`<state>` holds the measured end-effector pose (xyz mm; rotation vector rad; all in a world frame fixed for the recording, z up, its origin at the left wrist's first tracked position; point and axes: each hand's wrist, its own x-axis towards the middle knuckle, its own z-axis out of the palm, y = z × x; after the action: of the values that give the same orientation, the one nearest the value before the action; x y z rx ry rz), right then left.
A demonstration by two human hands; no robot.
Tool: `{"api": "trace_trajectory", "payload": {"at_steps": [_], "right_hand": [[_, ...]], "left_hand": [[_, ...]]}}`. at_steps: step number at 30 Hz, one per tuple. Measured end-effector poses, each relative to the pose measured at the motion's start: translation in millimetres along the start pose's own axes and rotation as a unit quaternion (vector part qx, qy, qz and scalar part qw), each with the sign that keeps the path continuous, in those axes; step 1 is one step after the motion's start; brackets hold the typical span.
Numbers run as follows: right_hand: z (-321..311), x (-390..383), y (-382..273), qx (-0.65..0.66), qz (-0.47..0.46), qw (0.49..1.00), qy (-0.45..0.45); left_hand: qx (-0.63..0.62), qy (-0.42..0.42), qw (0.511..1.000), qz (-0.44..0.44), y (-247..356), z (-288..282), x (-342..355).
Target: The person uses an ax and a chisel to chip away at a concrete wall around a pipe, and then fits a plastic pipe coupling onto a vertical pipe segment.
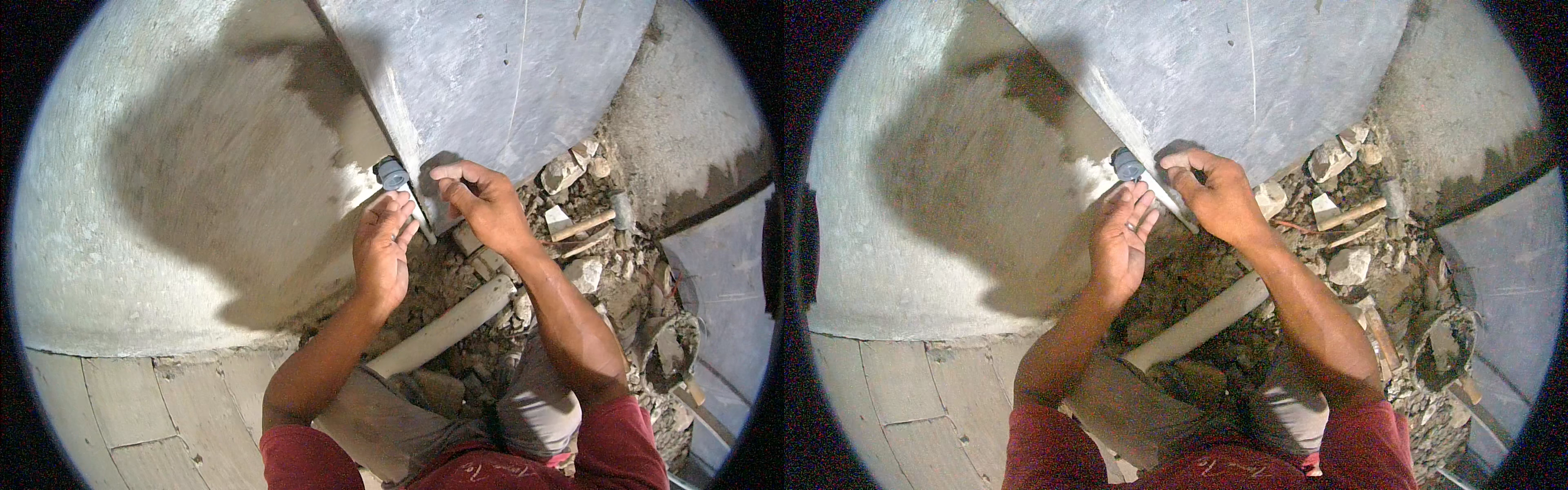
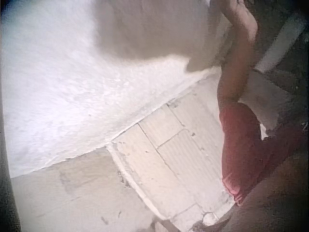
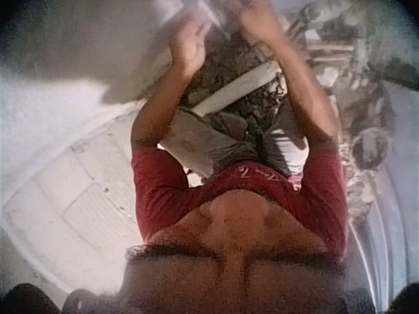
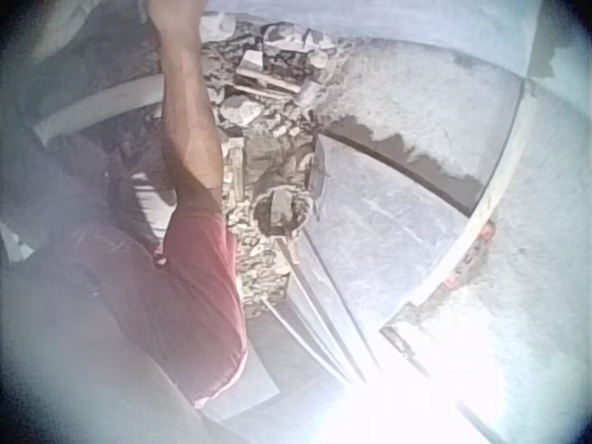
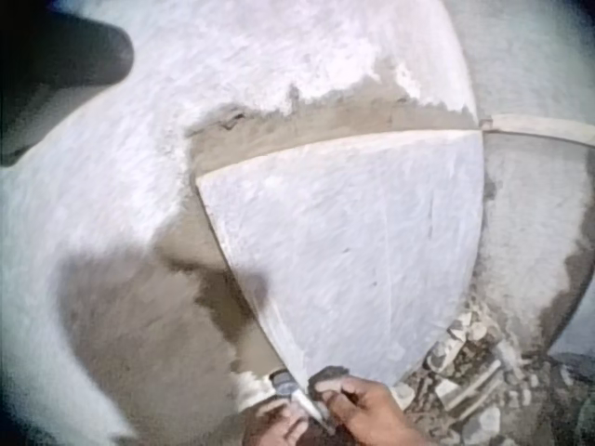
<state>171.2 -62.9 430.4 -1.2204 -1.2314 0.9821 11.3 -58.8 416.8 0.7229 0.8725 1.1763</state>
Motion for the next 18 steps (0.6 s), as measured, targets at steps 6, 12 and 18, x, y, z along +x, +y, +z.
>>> {"api": "trace_trajectory", "payload": {"at_steps": [6, 12, 18], "right_hand": [[12, 0, -2, -0.055, -0.011, 0.997, -0.046], [13, 1, -1, -0.098, -0.013, 0.994, -0.057], [19, 1, 0, -0.083, 0.0, 0.995, -0.055]], "left_hand": [[-0.014, -0.03, 0.998, 0.047, 7, -16, -1], [0.001, -0.01, 1.0, 0.024, 17, -15, -3], [0.033, -0.006, 0.999, 0.026, 20, -23, -5]]}}
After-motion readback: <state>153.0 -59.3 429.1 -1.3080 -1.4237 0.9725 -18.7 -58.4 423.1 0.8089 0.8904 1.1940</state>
